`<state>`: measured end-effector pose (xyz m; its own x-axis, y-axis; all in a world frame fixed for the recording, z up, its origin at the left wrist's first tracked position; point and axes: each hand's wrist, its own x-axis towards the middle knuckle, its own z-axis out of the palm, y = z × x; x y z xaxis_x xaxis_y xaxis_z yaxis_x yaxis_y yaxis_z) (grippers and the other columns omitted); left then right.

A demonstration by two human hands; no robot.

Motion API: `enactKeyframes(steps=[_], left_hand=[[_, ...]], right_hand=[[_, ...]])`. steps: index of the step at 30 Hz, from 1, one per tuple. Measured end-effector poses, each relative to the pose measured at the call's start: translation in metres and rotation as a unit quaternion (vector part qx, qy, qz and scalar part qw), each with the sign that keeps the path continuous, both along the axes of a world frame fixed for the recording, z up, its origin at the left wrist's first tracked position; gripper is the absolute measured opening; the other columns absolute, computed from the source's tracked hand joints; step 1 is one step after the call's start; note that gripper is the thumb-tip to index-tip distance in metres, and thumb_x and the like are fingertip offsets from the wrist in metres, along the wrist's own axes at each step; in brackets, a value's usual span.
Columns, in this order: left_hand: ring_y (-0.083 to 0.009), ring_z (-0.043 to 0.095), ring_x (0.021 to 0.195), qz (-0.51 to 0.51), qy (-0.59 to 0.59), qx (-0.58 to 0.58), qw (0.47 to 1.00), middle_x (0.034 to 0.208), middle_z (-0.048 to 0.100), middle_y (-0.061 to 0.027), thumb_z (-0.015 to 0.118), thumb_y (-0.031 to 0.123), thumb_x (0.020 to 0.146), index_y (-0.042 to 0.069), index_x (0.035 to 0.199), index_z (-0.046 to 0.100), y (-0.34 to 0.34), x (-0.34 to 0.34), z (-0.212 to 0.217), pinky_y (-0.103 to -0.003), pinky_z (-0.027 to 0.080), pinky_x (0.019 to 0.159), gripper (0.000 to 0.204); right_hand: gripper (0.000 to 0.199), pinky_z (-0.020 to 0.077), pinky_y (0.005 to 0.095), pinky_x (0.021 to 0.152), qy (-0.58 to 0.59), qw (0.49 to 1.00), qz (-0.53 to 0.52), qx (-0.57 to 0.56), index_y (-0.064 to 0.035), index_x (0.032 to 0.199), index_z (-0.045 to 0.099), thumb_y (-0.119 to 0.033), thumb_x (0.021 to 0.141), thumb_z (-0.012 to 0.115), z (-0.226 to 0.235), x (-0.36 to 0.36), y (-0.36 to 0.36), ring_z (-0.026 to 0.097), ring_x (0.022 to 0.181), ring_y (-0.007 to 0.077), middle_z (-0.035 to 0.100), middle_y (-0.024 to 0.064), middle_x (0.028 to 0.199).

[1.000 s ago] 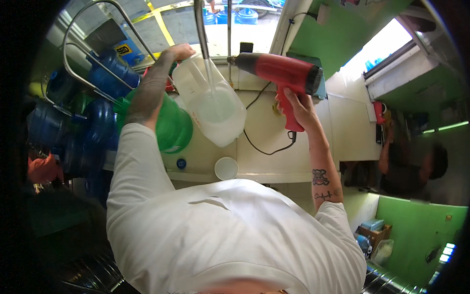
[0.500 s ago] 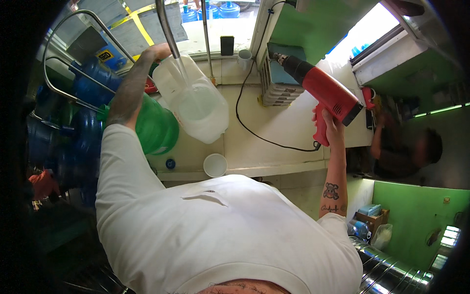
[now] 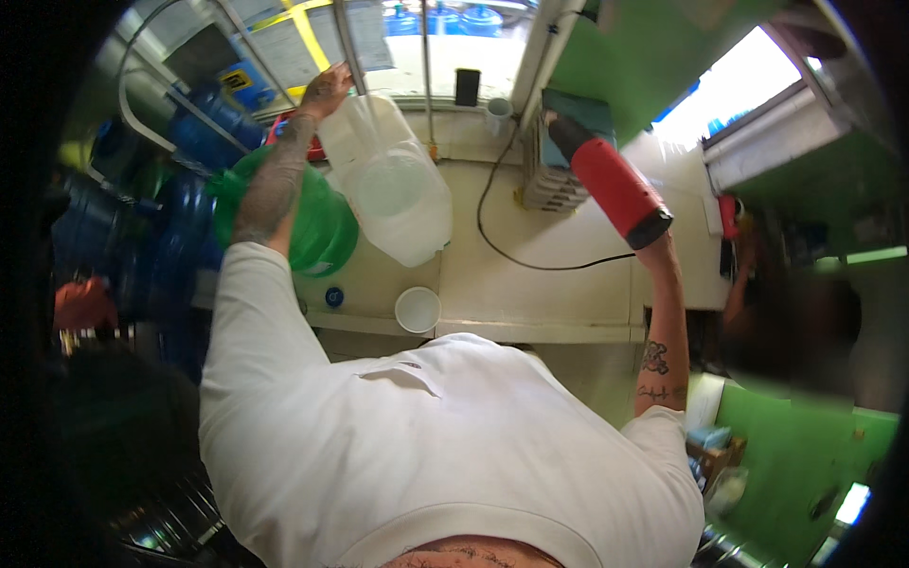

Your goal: The person applies green adhesive labels to large blue and green water jugs. They use a red heat gun to warm the label area before pressing the label onto the jug. The person handles multiple jugs, placing them on a counter, applying labels, and moving them aside.

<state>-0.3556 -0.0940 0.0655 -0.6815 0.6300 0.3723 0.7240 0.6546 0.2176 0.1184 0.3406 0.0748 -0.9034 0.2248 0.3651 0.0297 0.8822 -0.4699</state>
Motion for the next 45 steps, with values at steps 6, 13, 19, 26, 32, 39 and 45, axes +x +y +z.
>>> enactKeyframes(steps=[6, 13, 19, 26, 32, 39, 45], left_hand=[[-0.0285, 0.068, 0.103, 0.1, 0.091, 0.354, 0.926, 0.115, 0.07, -0.0152, 0.06, 0.016, 0.103, 0.002, 0.132, 0.061, -0.055, 0.179, -0.029, -0.038, 0.053, 0.091, 0.033], [-0.0292, 0.064, 0.113, 0.364, -0.434, 0.146, 0.811, 0.124, 0.067, -0.0183, 0.055, 0.029, 0.105, 0.0, 0.136, 0.056, -0.209, 0.541, -0.281, -0.041, 0.05, 0.096, 0.042], [-0.0347, 0.063, 0.106, 0.393, -0.663, -0.069, 0.633, 0.116, 0.068, -0.0187, 0.057, 0.033, 0.103, 0.003, 0.136, 0.058, -0.26, 0.802, -0.394, -0.049, 0.049, 0.095, 0.044], [-0.0403, 0.054, 0.119, 0.349, -0.458, -0.02, 0.817, 0.13, 0.057, -0.0226, 0.059, 0.038, 0.101, 0.002, 0.144, 0.048, -0.277, 0.612, -0.349, -0.052, 0.043, 0.105, 0.057], [-0.0383, 0.043, 0.141, 0.302, -0.001, 0.364, 0.881, 0.152, 0.044, -0.0264, 0.065, 0.032, 0.1, -0.005, 0.15, 0.04, -0.289, 0.28, -0.122, -0.044, 0.034, 0.116, 0.067], [-0.0352, 0.054, 0.129, 0.145, -0.075, 0.388, 0.907, 0.143, 0.052, -0.0246, 0.083, 0.048, 0.082, -0.001, 0.145, 0.045, -0.235, 0.143, -0.016, -0.042, 0.045, 0.105, 0.088], [-0.038, 0.068, 0.103, 0.262, -0.049, 0.396, 0.878, 0.113, 0.069, -0.0192, 0.08, 0.05, 0.083, 0.003, 0.124, 0.056, -0.218, 0.13, -0.047, -0.046, 0.053, 0.088, 0.068]], right_hand=[[0.068, 0.0496, 0.0493, 0.093, -0.115, 0.957, 0.092, 0.252, -0.0217, 0.149, 0.046, -0.007, 0.086, 0.065, -0.031, -0.099, 0.074, 0.06, 0.114, 0.036, 0.058, 0.0123, 0.126], [0.101, 0.0402, 0.048, 0.114, -0.097, 0.96, 0.202, 0.165, -0.016, 0.159, 0.032, 0.005, 0.07, 0.075, -0.114, -0.159, 0.157, 0.046, 0.136, 0.0419, 0.047, 0.0209, 0.148], [0.078, 0.0349, 0.0419, 0.117, -0.179, 0.982, 0.027, -0.053, -0.0046, 0.155, 0.035, -0.026, 0.092, 0.075, -0.011, -0.062, 0.127, 0.046, 0.14, 0.031, 0.048, 0.0195, 0.151], [0.025, 0.0504, 0.0397, 0.082, -0.133, 0.949, 0.273, 0.088, -0.0071, 0.113, 0.062, -0.025, 0.095, 0.061, -0.04, 0.087, -0.109, 0.065, 0.089, 0.0266, 0.068, 0.0098, 0.095], [0.043, 0.0464, 0.044, 0.107, -0.4, 0.887, 0.12, -0.199, -0.005, 0.135, 0.058, -0.021, 0.095, 0.061, -0.201, 0.166, -0.19, 0.056, 0.127, 0.0345, 0.061, 0.02, 0.131], [0.08, 0.0337, 0.0467, 0.12, -0.436, 0.877, -0.169, -0.109, -0.0012, 0.157, 0.027, -0.036, 0.097, 0.065, -0.304, 0.188, -0.201, 0.032, 0.147, 0.0418, 0.031, 0.0275, 0.159], [0.09, 0.0264, 0.0479, 0.123, -0.479, 0.839, -0.224, -0.13, 0.0069, 0.154, 0.028, -0.047, 0.094, 0.066, -0.35, 0.155, -0.186, 0.029, 0.148, 0.0458, 0.032, 0.0311, 0.158]])
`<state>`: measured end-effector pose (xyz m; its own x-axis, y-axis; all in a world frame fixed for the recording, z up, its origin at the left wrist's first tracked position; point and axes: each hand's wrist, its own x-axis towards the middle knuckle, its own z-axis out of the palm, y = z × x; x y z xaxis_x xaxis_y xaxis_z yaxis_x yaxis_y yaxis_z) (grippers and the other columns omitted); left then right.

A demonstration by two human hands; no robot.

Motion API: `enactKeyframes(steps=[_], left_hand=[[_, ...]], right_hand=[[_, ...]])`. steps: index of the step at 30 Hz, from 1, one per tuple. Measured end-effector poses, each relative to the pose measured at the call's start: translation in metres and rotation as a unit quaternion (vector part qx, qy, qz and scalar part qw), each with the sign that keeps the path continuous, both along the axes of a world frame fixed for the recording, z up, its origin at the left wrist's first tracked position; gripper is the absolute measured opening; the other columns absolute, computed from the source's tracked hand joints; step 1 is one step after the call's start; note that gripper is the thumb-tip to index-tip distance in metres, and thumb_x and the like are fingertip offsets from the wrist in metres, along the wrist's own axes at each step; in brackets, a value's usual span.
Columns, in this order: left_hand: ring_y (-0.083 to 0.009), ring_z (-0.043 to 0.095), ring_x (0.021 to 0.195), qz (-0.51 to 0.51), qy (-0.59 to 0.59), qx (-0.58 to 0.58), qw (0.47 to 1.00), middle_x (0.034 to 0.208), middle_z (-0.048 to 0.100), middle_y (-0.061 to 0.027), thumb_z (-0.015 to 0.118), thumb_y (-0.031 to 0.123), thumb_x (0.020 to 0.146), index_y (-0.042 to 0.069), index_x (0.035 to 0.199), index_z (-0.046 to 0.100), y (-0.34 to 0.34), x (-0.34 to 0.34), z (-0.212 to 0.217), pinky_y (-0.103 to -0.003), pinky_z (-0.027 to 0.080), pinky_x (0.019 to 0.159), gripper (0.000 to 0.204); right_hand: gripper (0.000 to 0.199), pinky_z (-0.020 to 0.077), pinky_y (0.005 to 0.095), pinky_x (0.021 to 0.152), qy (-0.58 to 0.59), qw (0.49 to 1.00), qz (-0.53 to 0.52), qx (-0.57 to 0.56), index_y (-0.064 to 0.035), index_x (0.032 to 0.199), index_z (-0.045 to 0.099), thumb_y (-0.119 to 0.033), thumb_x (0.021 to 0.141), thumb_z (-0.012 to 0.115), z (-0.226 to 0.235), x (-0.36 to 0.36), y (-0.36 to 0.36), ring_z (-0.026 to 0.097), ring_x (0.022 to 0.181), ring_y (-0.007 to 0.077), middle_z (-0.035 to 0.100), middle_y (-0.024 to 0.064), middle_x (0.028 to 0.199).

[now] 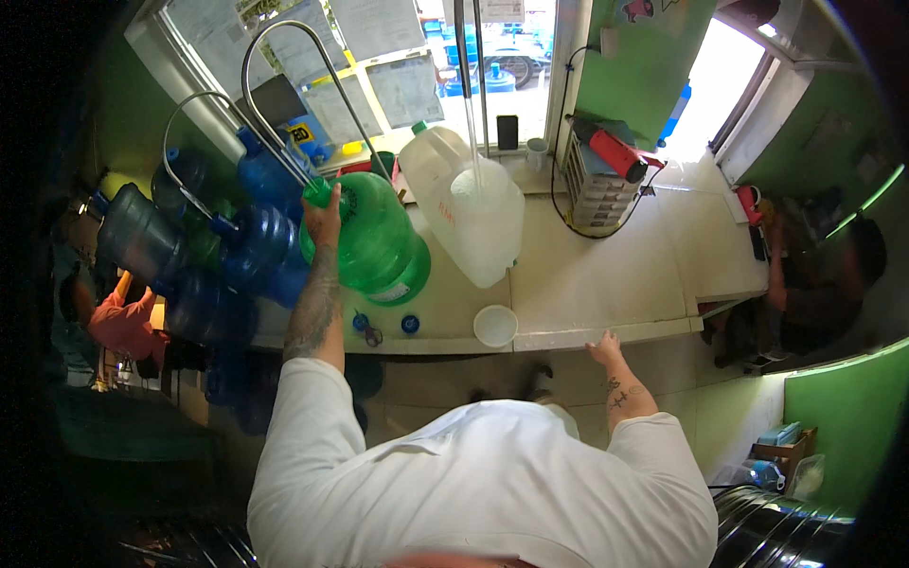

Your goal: The person applies green adhesive labels to large blue and green water jugs. They use a red heat gun to warm the label area before pressing the label onto the jug. The person handles multiple jugs, placing them on a counter, applying labels, and moving them aside.

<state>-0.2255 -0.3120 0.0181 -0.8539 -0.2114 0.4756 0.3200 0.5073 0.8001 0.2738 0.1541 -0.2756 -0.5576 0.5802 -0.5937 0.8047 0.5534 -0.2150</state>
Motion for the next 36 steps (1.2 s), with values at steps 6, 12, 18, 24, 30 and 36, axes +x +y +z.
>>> enactKeyframes(steps=[6, 12, 18, 24, 30, 36], left_hand=[[-0.0359, 0.069, 0.099, -0.032, 0.011, -0.01, 0.999, 0.11, 0.07, -0.0174, 0.077, 0.049, 0.086, 0.002, 0.123, 0.055, -0.002, 0.008, 0.004, -0.046, 0.053, 0.085, 0.064], [-0.0339, 0.068, 0.097, -0.025, 0.03, -0.016, 0.999, 0.107, 0.07, -0.0162, 0.076, 0.047, 0.089, 0.001, 0.12, 0.055, 0.002, 0.012, 0.007, -0.045, 0.053, 0.084, 0.059], [-0.0334, 0.069, 0.097, -0.029, 0.01, -0.016, 0.999, 0.107, 0.07, -0.016, 0.077, 0.046, 0.089, 0.001, 0.121, 0.054, 0.003, 0.013, 0.01, -0.044, 0.054, 0.083, 0.06], [-0.0338, 0.07, 0.098, -0.005, 0.021, -0.028, 0.999, 0.108, 0.069, -0.0172, 0.077, 0.049, 0.087, 0.0, 0.121, 0.054, 0.004, 0.011, 0.008, -0.045, 0.055, 0.082, 0.064], [-0.0329, 0.07, 0.1, 0.007, 0.025, -0.047, 0.999, 0.109, 0.069, -0.0168, 0.077, 0.05, 0.087, 0.001, 0.121, 0.055, 0.005, 0.01, 0.008, -0.044, 0.055, 0.085, 0.064], [-0.0316, 0.07, 0.1, 0.001, 0.015, -0.039, 0.999, 0.11, 0.07, -0.0153, 0.078, 0.049, 0.087, 0.002, 0.12, 0.056, 0.006, 0.012, 0.01, -0.043, 0.055, 0.086, 0.061]], right_hand=[[0.104, 0.0268, 0.0498, 0.123, -0.15, 0.986, 0.069, -0.004, 0.0121, 0.155, 0.021, -0.057, 0.091, 0.066, -0.005, -0.036, -0.033, 0.02, 0.151, 0.046, 0.022, 0.0336, 0.161], [0.116, 0.022, 0.0501, 0.124, -0.159, 0.985, -0.005, 0.065, 0.0166, 0.153, 0.018, -0.067, 0.088, 0.064, -0.006, -0.043, -0.06, 0.008, 0.155, 0.0446, 0.012, 0.0315, 0.165], [0.115, 0.0118, 0.056, 0.125, -0.188, 0.981, 0.018, 0.048, 0.0162, 0.151, 0.028, -0.076, 0.088, 0.056, -0.004, -0.057, -0.055, 0.008, 0.153, 0.0511, 0.016, 0.0358, 0.162], [0.112, 0.0146, 0.0533, 0.125, -0.205, 0.978, 0.004, 0.039, 0.0109, 0.154, 0.027, -0.072, 0.087, 0.061, 0.007, -0.062, -0.061, 0.006, 0.154, 0.0479, 0.015, 0.0313, 0.165], [0.109, 0.0155, 0.0541, 0.125, -0.221, 0.975, 0.003, 0.027, 0.0063, 0.155, 0.03, -0.072, 0.087, 0.063, 0.006, -0.069, -0.056, 0.009, 0.153, 0.0487, 0.015, 0.0327, 0.164], [0.106, 0.0171, 0.059, 0.122, -0.22, 0.974, 0.017, 0.048, 0.0065, 0.152, 0.038, -0.074, 0.086, 0.061, 0.002, -0.068, -0.057, 0.013, 0.153, 0.0496, 0.025, 0.0322, 0.162]])
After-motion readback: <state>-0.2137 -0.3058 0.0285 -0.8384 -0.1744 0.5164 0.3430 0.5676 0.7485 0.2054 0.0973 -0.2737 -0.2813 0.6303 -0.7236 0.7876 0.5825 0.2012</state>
